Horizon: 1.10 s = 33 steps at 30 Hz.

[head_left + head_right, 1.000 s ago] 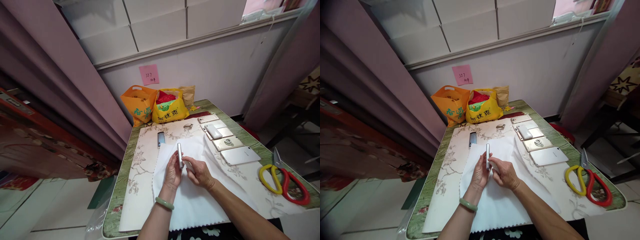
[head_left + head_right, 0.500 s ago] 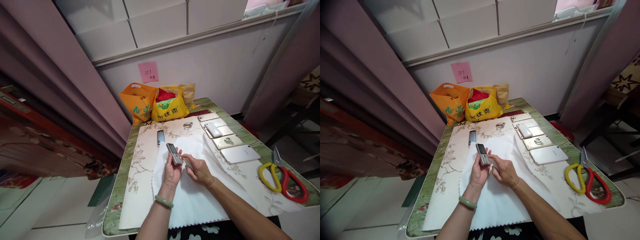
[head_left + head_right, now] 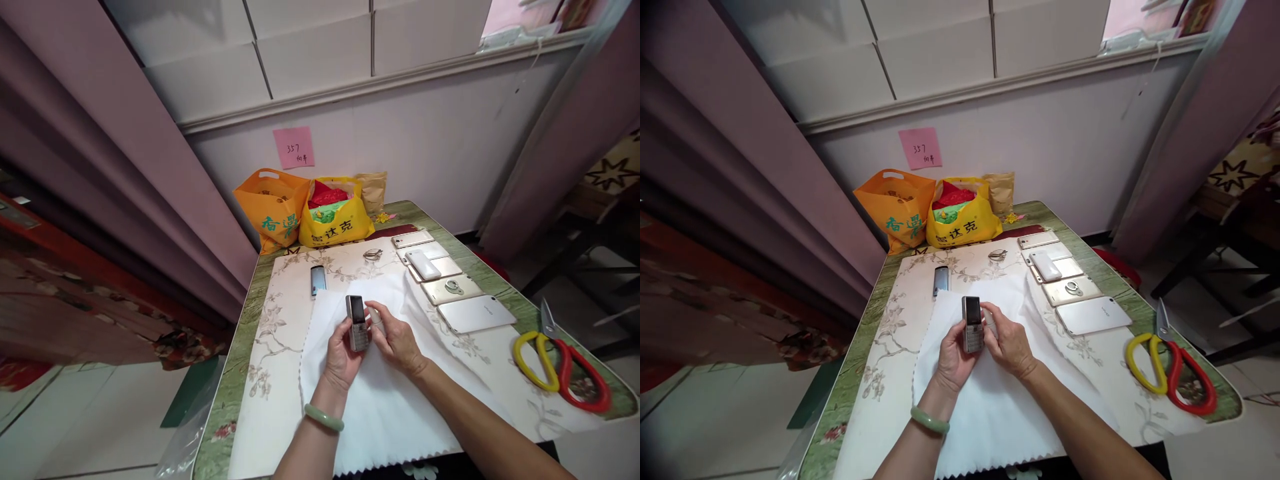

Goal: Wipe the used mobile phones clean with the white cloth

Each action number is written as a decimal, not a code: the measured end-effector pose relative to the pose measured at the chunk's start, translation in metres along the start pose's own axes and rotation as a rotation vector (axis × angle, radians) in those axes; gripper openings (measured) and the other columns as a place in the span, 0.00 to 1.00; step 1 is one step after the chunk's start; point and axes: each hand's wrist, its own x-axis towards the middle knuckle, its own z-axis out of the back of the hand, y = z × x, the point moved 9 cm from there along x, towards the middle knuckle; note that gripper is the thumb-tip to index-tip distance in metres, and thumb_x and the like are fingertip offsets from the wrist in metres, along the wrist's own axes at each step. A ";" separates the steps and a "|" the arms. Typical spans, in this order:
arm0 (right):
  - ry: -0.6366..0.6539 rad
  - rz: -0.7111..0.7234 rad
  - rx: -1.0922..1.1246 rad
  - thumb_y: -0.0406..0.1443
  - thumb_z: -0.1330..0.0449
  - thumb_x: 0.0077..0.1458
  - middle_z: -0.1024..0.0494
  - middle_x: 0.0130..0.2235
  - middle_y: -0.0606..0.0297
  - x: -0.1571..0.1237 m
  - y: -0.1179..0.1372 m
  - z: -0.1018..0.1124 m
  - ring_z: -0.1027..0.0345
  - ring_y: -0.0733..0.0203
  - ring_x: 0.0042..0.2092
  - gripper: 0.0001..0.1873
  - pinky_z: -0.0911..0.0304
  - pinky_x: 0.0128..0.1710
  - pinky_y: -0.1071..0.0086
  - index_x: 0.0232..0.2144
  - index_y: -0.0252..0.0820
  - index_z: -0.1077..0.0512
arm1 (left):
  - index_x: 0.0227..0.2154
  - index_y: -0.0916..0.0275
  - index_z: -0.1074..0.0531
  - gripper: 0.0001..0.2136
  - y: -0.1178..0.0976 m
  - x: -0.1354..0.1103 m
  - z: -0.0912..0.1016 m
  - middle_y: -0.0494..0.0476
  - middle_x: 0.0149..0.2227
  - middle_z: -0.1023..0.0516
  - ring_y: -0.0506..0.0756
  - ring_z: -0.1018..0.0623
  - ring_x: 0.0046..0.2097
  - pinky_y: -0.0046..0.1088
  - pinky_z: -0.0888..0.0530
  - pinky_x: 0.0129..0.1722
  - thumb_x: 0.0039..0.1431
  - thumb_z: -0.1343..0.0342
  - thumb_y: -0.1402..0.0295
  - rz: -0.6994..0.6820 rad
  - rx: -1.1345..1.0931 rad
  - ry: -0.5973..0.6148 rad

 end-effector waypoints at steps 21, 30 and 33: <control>-0.058 -0.104 -0.255 0.37 0.46 0.57 0.22 0.40 0.57 0.170 -0.077 -0.048 0.28 0.56 0.36 0.18 0.41 0.33 0.69 0.49 0.40 0.37 | 0.44 0.68 0.24 0.16 -0.001 0.003 0.014 0.71 0.51 0.24 0.64 0.21 0.47 0.43 0.28 0.51 0.56 0.42 0.62 -0.003 -0.041 -0.117; -0.078 -0.046 -0.421 0.43 0.43 0.59 0.27 0.52 0.57 0.138 -0.051 0.022 0.28 0.51 0.47 0.24 0.35 0.40 0.63 0.56 0.47 0.37 | 0.45 0.68 0.25 0.17 -0.001 0.006 0.013 0.72 0.51 0.25 0.65 0.21 0.48 0.46 0.28 0.52 0.57 0.43 0.62 0.013 -0.046 -0.110; -0.105 -0.254 -0.618 0.47 0.44 0.59 0.24 0.45 0.52 0.111 -0.072 0.069 0.26 0.49 0.40 0.19 0.36 0.35 0.62 0.48 0.43 0.31 | 0.45 0.68 0.25 0.16 -0.003 0.005 0.010 0.72 0.53 0.26 0.66 0.23 0.50 0.46 0.28 0.52 0.57 0.43 0.63 0.012 -0.021 -0.113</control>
